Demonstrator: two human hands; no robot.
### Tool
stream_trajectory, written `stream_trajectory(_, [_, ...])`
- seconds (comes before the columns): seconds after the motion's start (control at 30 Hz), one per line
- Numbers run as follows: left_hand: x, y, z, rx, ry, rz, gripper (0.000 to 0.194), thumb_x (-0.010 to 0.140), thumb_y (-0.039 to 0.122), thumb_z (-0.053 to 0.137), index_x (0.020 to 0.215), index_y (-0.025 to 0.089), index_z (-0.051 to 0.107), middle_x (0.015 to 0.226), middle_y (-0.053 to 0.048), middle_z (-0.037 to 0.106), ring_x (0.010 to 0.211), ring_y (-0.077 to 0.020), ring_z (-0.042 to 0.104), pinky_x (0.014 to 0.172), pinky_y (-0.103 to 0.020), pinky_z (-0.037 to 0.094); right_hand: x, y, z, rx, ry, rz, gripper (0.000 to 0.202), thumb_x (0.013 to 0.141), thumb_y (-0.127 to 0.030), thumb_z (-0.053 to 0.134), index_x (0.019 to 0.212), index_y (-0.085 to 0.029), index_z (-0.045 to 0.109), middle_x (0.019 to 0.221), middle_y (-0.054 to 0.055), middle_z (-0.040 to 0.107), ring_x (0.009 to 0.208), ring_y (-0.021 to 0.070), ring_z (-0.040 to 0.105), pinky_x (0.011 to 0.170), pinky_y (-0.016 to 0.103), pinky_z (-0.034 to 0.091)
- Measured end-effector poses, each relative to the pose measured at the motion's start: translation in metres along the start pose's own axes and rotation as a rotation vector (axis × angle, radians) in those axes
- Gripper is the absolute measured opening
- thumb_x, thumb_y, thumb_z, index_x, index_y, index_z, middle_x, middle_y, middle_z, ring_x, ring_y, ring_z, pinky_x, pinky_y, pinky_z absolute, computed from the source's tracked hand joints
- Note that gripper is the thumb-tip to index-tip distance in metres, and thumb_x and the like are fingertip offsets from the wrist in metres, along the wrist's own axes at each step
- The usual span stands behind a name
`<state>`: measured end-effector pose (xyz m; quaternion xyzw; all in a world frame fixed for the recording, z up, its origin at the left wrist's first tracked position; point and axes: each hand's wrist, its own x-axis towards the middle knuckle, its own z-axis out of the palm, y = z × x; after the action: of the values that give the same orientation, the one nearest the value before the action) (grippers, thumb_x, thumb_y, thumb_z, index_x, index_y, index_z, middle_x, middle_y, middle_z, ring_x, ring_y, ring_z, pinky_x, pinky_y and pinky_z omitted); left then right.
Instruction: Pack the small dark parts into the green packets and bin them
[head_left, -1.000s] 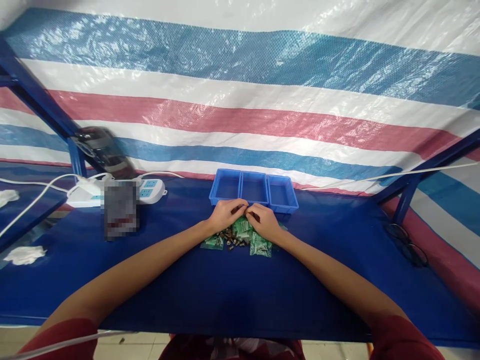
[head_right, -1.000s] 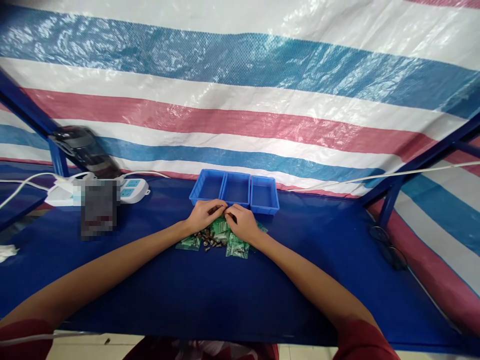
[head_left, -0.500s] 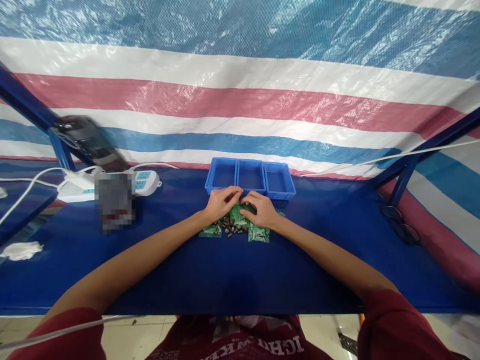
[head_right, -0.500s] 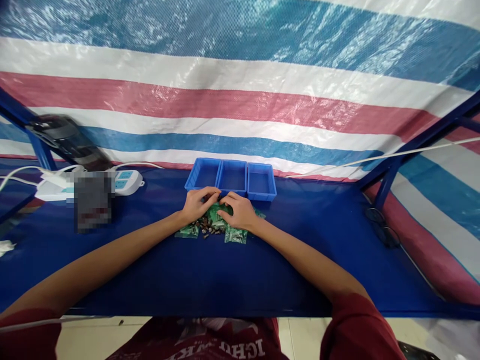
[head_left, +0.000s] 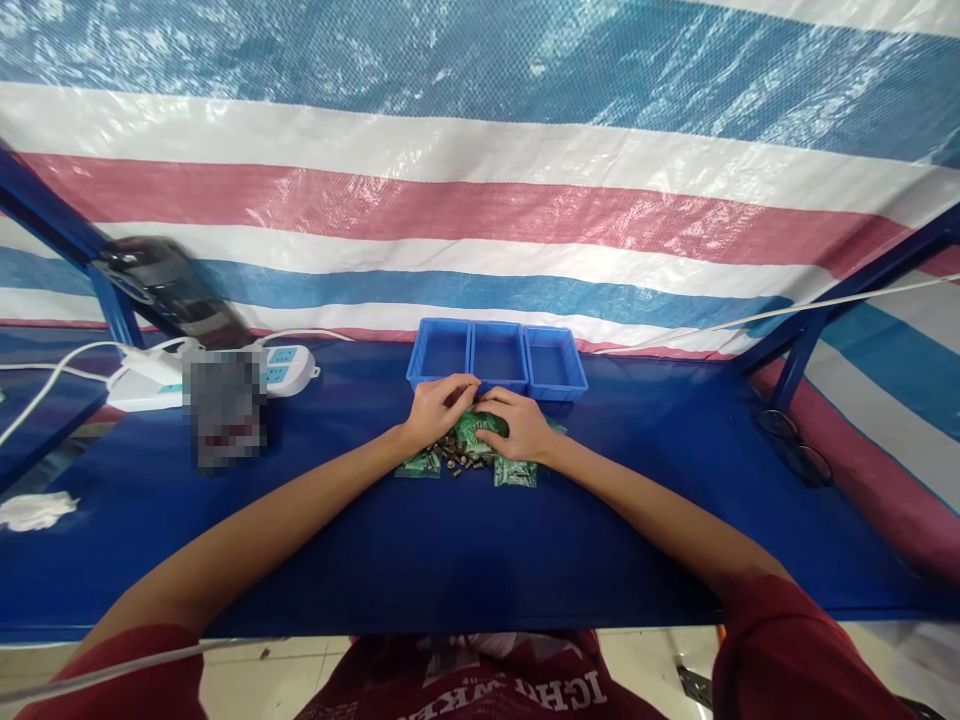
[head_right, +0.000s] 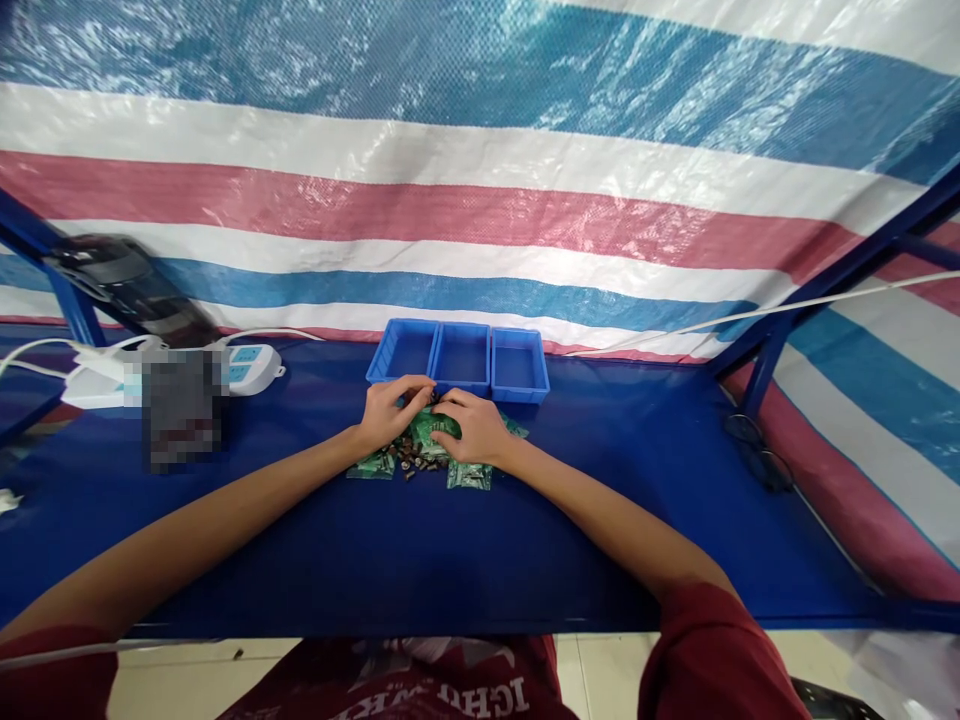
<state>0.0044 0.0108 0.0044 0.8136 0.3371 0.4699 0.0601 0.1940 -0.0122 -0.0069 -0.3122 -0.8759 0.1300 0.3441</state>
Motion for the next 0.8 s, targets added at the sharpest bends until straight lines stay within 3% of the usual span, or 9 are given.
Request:
stream_trajectory(0.27, [0.0004,0.0003,-0.0009,-0.017,0.007,-0.002,0.018,0.091,0.028,0.051,0.094,0.016,0.065,0.072,-0.001,0.069,0.056,-0.0079,0.059,0.057,-0.018,0.046,-0.0003,-0.0017,-0.0044,0.047,-0.002,-0.071,0.042,0.083,-0.047,0.057,0.113,-0.018,0.060,0.113,0.014,0.059,0.106,0.0275,0.056,0.094,0.042,0.047])
stream_trajectory(0.57, [0.0001,0.0020,-0.0005,-0.028,0.036,-0.003,0.016,0.090,0.025,0.052,0.094,0.015,0.065,0.071,-0.001,0.068,0.056,-0.0080,0.058,0.059,-0.019,0.047,0.0001,0.0023,-0.0015,0.053,-0.019,-0.090,0.050,0.064,-0.013,0.050,0.113,-0.015,0.061,0.114,0.013,0.058,0.106,0.0271,0.054,0.093,0.043,0.048])
stream_trajectory(0.8, [0.0026,0.0051,-0.0062,-0.040,0.024,0.011,0.019,0.093,0.026,0.048,0.095,0.016,0.063,0.077,-0.003,0.066,0.061,-0.0094,0.056,0.060,-0.022,0.045,0.0029,-0.0057,-0.0038,0.090,0.130,0.020,0.024,0.088,-0.019,0.043,0.099,-0.019,0.065,0.100,0.010,0.064,0.094,0.0215,0.060,0.085,0.037,0.051])
